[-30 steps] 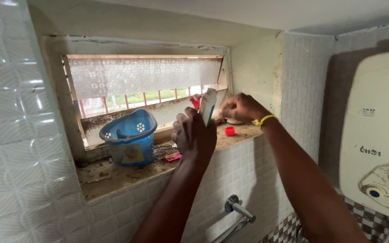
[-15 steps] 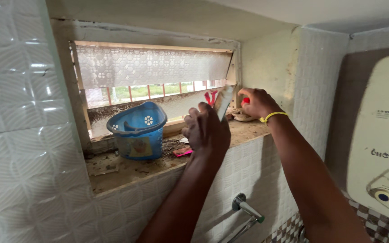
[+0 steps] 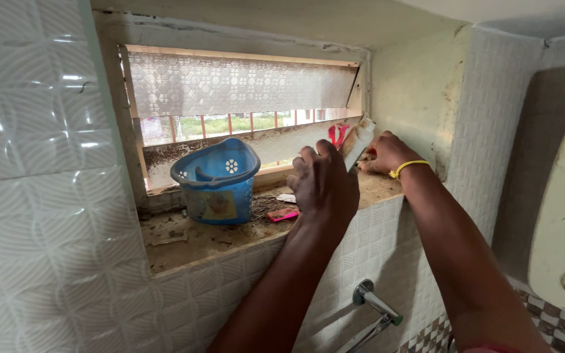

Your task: The person retrieves various bathroom items from a window ledge, including a hairbrush, razor, and containers, and places them into a hanging mesh bag. They also handle a plastic container and a tube of cream, moving them between the ledge and the bag.

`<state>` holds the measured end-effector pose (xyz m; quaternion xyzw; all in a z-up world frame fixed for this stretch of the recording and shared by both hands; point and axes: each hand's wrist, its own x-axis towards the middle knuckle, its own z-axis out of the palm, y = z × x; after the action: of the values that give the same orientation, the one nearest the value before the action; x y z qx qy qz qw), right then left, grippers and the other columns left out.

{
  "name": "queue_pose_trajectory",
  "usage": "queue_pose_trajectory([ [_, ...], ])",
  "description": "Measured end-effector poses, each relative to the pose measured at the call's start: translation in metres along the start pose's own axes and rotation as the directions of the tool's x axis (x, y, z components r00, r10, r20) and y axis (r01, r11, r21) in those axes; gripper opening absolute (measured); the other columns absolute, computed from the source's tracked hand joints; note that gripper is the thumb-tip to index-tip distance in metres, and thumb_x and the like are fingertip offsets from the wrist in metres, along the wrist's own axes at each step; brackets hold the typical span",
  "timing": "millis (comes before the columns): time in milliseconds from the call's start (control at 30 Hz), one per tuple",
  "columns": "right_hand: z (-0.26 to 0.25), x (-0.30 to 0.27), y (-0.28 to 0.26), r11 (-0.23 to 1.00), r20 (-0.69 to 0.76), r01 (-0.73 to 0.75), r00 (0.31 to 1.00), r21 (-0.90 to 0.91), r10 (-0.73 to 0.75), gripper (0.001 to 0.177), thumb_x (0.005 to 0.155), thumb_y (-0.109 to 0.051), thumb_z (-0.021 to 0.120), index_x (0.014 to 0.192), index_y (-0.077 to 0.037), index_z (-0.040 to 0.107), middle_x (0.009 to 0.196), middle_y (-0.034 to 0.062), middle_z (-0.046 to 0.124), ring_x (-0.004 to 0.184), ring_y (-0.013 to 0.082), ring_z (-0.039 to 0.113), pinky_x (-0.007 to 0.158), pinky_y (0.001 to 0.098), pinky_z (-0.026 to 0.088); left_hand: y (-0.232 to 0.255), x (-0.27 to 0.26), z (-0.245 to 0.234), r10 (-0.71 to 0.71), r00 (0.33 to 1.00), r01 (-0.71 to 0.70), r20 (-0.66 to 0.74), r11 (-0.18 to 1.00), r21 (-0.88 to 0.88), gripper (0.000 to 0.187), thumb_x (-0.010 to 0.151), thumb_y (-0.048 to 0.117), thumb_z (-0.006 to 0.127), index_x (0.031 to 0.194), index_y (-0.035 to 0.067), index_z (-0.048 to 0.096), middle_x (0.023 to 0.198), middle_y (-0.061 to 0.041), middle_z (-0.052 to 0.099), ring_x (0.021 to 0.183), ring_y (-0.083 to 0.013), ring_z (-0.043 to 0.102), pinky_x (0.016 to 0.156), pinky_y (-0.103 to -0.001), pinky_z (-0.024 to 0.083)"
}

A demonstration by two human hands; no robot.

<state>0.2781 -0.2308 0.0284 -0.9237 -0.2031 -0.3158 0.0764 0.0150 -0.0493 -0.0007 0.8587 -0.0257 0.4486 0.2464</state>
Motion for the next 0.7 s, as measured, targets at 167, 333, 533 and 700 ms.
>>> queue_pose_trajectory([
  [167, 0.015, 0.003, 0.017, 0.990, -0.222, 0.046, 0.975, 0.132, -0.016, 0.036, 0.069, -0.024, 0.084, 0.094, 0.000, 0.074, 0.111, 0.0234, 0.067, 0.102, 0.0386, 0.068, 0.089, 0.0426, 0.056, 0.001, -0.001, 0.004, 0.068, 0.996, -0.070, -0.059, 0.997, -0.032, 0.059, 0.082, 0.032, 0.081, 0.118, -0.003, 0.051, 0.116, -0.022, 0.055, 0.112, -0.0413, 0.057, 0.082, -0.060, 0.050],
  [333, -0.002, -0.013, 0.006, 0.967, -0.483, 0.209, 0.868, 0.148, -0.114, 0.029, 0.069, -0.019, 0.084, 0.086, 0.002, 0.072, 0.102, 0.0234, 0.066, 0.090, 0.0364, 0.068, 0.080, 0.0407, 0.056, -0.002, 0.001, 0.002, 0.059, 0.998, -0.061, -0.028, 0.995, -0.075, 0.056, 0.085, 0.030, 0.080, 0.118, -0.003, 0.050, 0.116, -0.023, 0.055, 0.112, -0.0418, 0.057, 0.083, -0.060, 0.050],
  [533, -0.033, -0.038, -0.022, 0.841, -0.329, 0.192, 0.944, 0.506, -0.018, 0.024, 0.077, -0.016, 0.079, 0.086, 0.004, 0.069, 0.099, 0.0133, 0.071, 0.081, 0.0198, 0.067, 0.075, 0.0328, 0.055, -0.003, -0.001, 0.002, 0.099, 0.992, -0.106, -0.084, 0.990, -0.092, 0.060, 0.083, 0.031, 0.080, 0.120, -0.005, 0.049, 0.114, -0.024, 0.053, 0.110, -0.0419, 0.057, 0.081, -0.061, 0.050],
  [700, -0.063, -0.057, -0.046, 0.490, -0.048, 0.084, 0.995, 0.867, -0.086, 0.017, 0.091, -0.010, 0.072, 0.107, -0.006, 0.076, 0.104, 0.0083, 0.075, 0.085, 0.0126, 0.067, 0.076, 0.0301, 0.057, -0.002, 0.002, -0.002, 0.079, 0.996, -0.084, -0.043, 0.988, -0.129, 0.060, 0.085, 0.032, 0.079, 0.120, -0.005, 0.048, 0.118, -0.025, 0.049, 0.109, -0.0409, 0.056, 0.080, -0.057, 0.052],
])
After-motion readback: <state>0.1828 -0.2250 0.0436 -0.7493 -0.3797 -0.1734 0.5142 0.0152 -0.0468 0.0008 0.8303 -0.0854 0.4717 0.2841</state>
